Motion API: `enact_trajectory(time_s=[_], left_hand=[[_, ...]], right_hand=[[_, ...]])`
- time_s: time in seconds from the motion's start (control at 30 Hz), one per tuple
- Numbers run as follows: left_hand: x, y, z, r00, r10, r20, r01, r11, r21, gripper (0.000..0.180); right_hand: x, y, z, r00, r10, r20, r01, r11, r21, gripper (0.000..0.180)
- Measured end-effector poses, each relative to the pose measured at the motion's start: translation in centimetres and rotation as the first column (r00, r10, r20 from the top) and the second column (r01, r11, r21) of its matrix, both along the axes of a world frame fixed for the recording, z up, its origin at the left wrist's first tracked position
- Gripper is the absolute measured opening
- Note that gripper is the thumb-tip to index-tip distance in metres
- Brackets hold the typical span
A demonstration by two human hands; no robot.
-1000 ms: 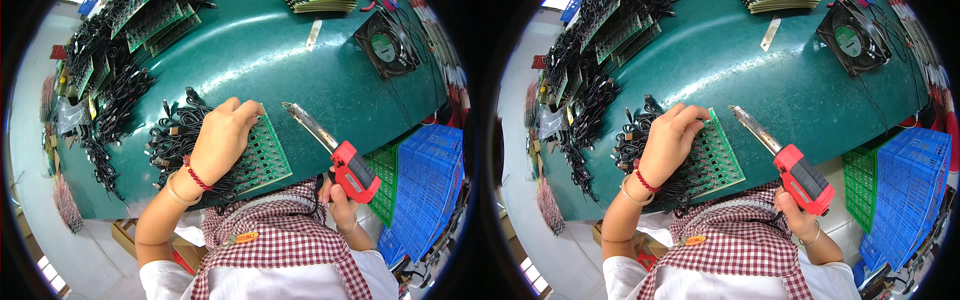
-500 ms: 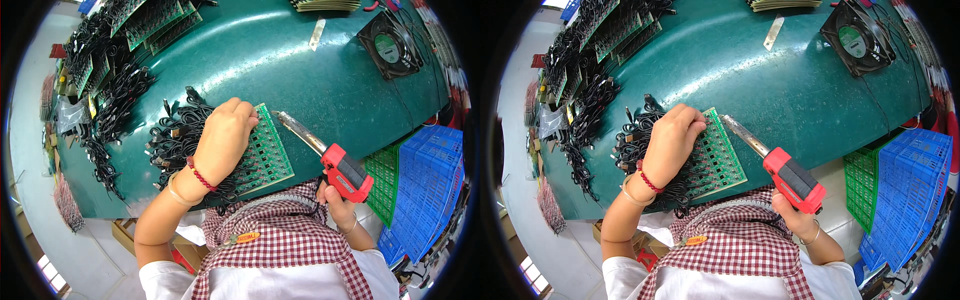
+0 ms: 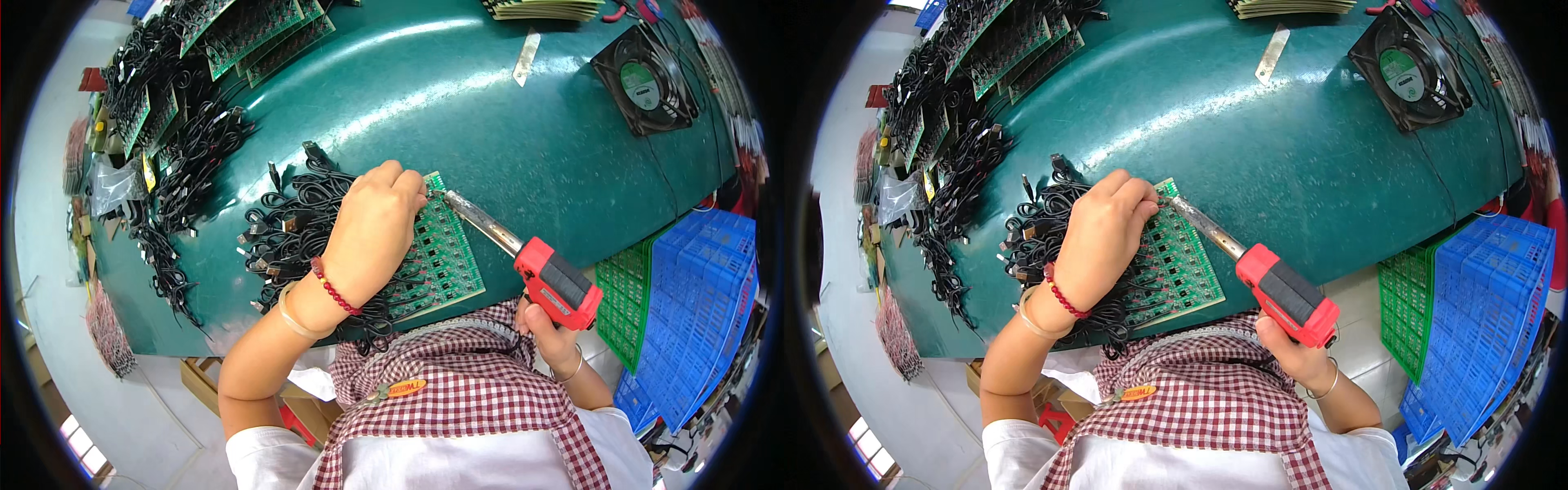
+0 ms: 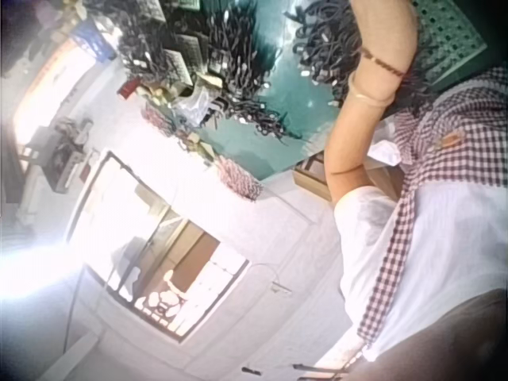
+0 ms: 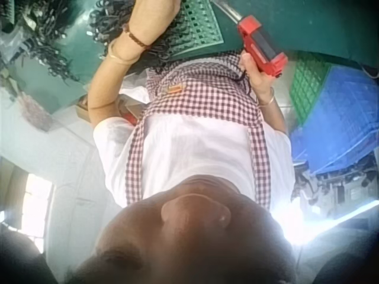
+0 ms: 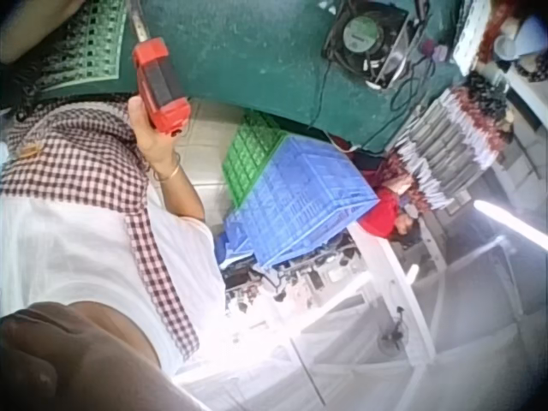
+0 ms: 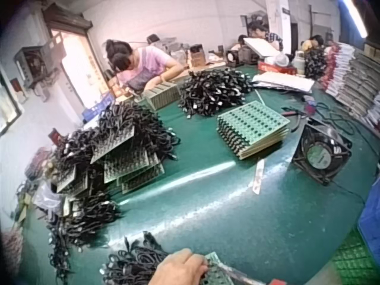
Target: The person positions cables onto a circuit board and solders the wire ends to the board using a soldering iron.
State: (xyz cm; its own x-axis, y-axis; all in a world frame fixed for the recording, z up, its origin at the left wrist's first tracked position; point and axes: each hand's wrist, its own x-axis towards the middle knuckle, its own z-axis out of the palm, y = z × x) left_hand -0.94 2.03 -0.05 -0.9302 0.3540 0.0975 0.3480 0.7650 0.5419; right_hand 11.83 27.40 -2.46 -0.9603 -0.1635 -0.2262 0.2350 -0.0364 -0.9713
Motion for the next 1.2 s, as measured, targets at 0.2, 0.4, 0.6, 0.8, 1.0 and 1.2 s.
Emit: enact_trajectory(time_s=[0.2,0.4,0.6,0.8,1.0,1.2], left_hand=[[0.0,0.0,0.0,1.0,0.006,0.004,-0.006,1.0,0.006,0.004],[0.0,-0.1,-0.1,1.0,0.004,0.0,-0.004,1.0,-0.001,0.004],[0.1,0.0,-0.1,1.0,0.002,0.0,-0.002,1.0,-0.025,0.005],[0.2,0.1,0.1,1.0,-0.018,-0.005,0.017,0.99,-0.143,0.005],[0.1,-0.1,0.4,0.997,-0.03,0.074,0.037,0.995,-0.09,0.007],[0.1,0.1,-0.1,0.998,-0.035,0.051,0.039,0.997,-0.068,0.008]], right_hand=[[0.3,0.1,-0.2,0.999,0.037,-0.022,-0.037,0.999,0.028,0.027],[0.3,0.2,0.7,0.999,-0.006,0.051,0.011,0.996,-0.092,0.026],[0.0,-0.1,0.9,0.998,-0.041,-0.048,0.039,0.999,-0.036,0.04],[0.6,0.3,1.0,0.999,-0.038,0.028,0.041,0.994,-0.104,0.031],[1.3,0.2,1.0,0.995,-0.047,0.09,0.055,0.994,-0.092,0.023],[1.6,0.3,0.2,0.999,0.033,0.022,-0.032,0.999,-0.022,0.039]])
